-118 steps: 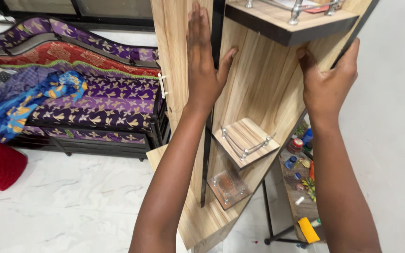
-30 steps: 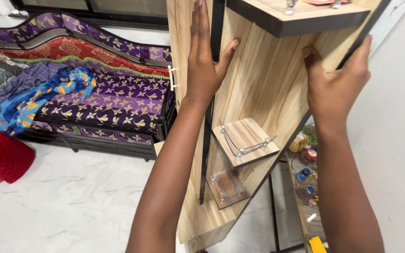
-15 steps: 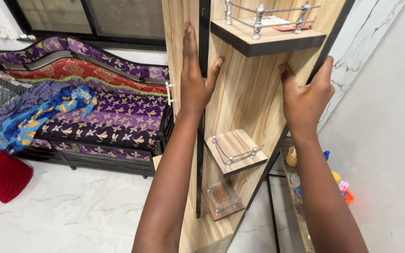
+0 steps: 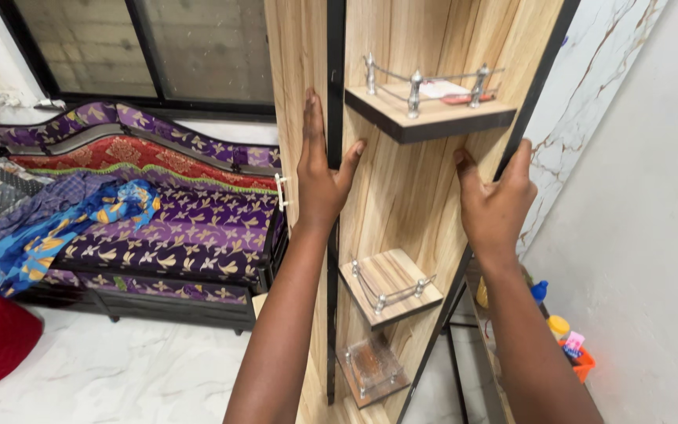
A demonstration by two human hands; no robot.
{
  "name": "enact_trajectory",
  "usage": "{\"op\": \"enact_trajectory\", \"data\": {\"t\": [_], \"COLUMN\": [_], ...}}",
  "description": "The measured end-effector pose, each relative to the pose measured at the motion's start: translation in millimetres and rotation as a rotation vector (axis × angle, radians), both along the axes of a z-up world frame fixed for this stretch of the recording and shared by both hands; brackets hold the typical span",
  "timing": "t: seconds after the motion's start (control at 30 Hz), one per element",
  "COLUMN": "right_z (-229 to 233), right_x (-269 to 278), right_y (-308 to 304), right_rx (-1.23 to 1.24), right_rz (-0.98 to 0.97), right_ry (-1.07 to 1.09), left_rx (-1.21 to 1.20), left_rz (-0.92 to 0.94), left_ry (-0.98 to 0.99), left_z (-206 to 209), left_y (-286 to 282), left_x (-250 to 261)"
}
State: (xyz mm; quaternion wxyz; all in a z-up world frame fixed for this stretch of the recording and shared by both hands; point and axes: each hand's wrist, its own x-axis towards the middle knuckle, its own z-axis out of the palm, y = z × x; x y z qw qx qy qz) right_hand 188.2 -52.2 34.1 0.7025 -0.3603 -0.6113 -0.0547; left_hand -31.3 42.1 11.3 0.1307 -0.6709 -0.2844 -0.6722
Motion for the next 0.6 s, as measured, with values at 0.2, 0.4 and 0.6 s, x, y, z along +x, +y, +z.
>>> {"op": "enact_trajectory", "data": {"t": [0.2, 0.4, 0.6], "right_z": [-1, -1, 0], "right_x": [-5, -7, -17], "right_y": [3, 9, 21], "right_rx": [0.0, 0.039, -0.007], "right_rz": [-0.004, -0.035, -0.089], "right_ry": [0.036, -0.002, 0.016], "left_rx": [0.001, 0.024, 0.001], "left_rz": [-0.062, -0.049, -0.039], "left_ry": [-0.057, -0.045, -0.039], "left_z": [3, 4, 2], "left_y": [-2, 5, 21], "left_x": [-3, -7, -12]}}
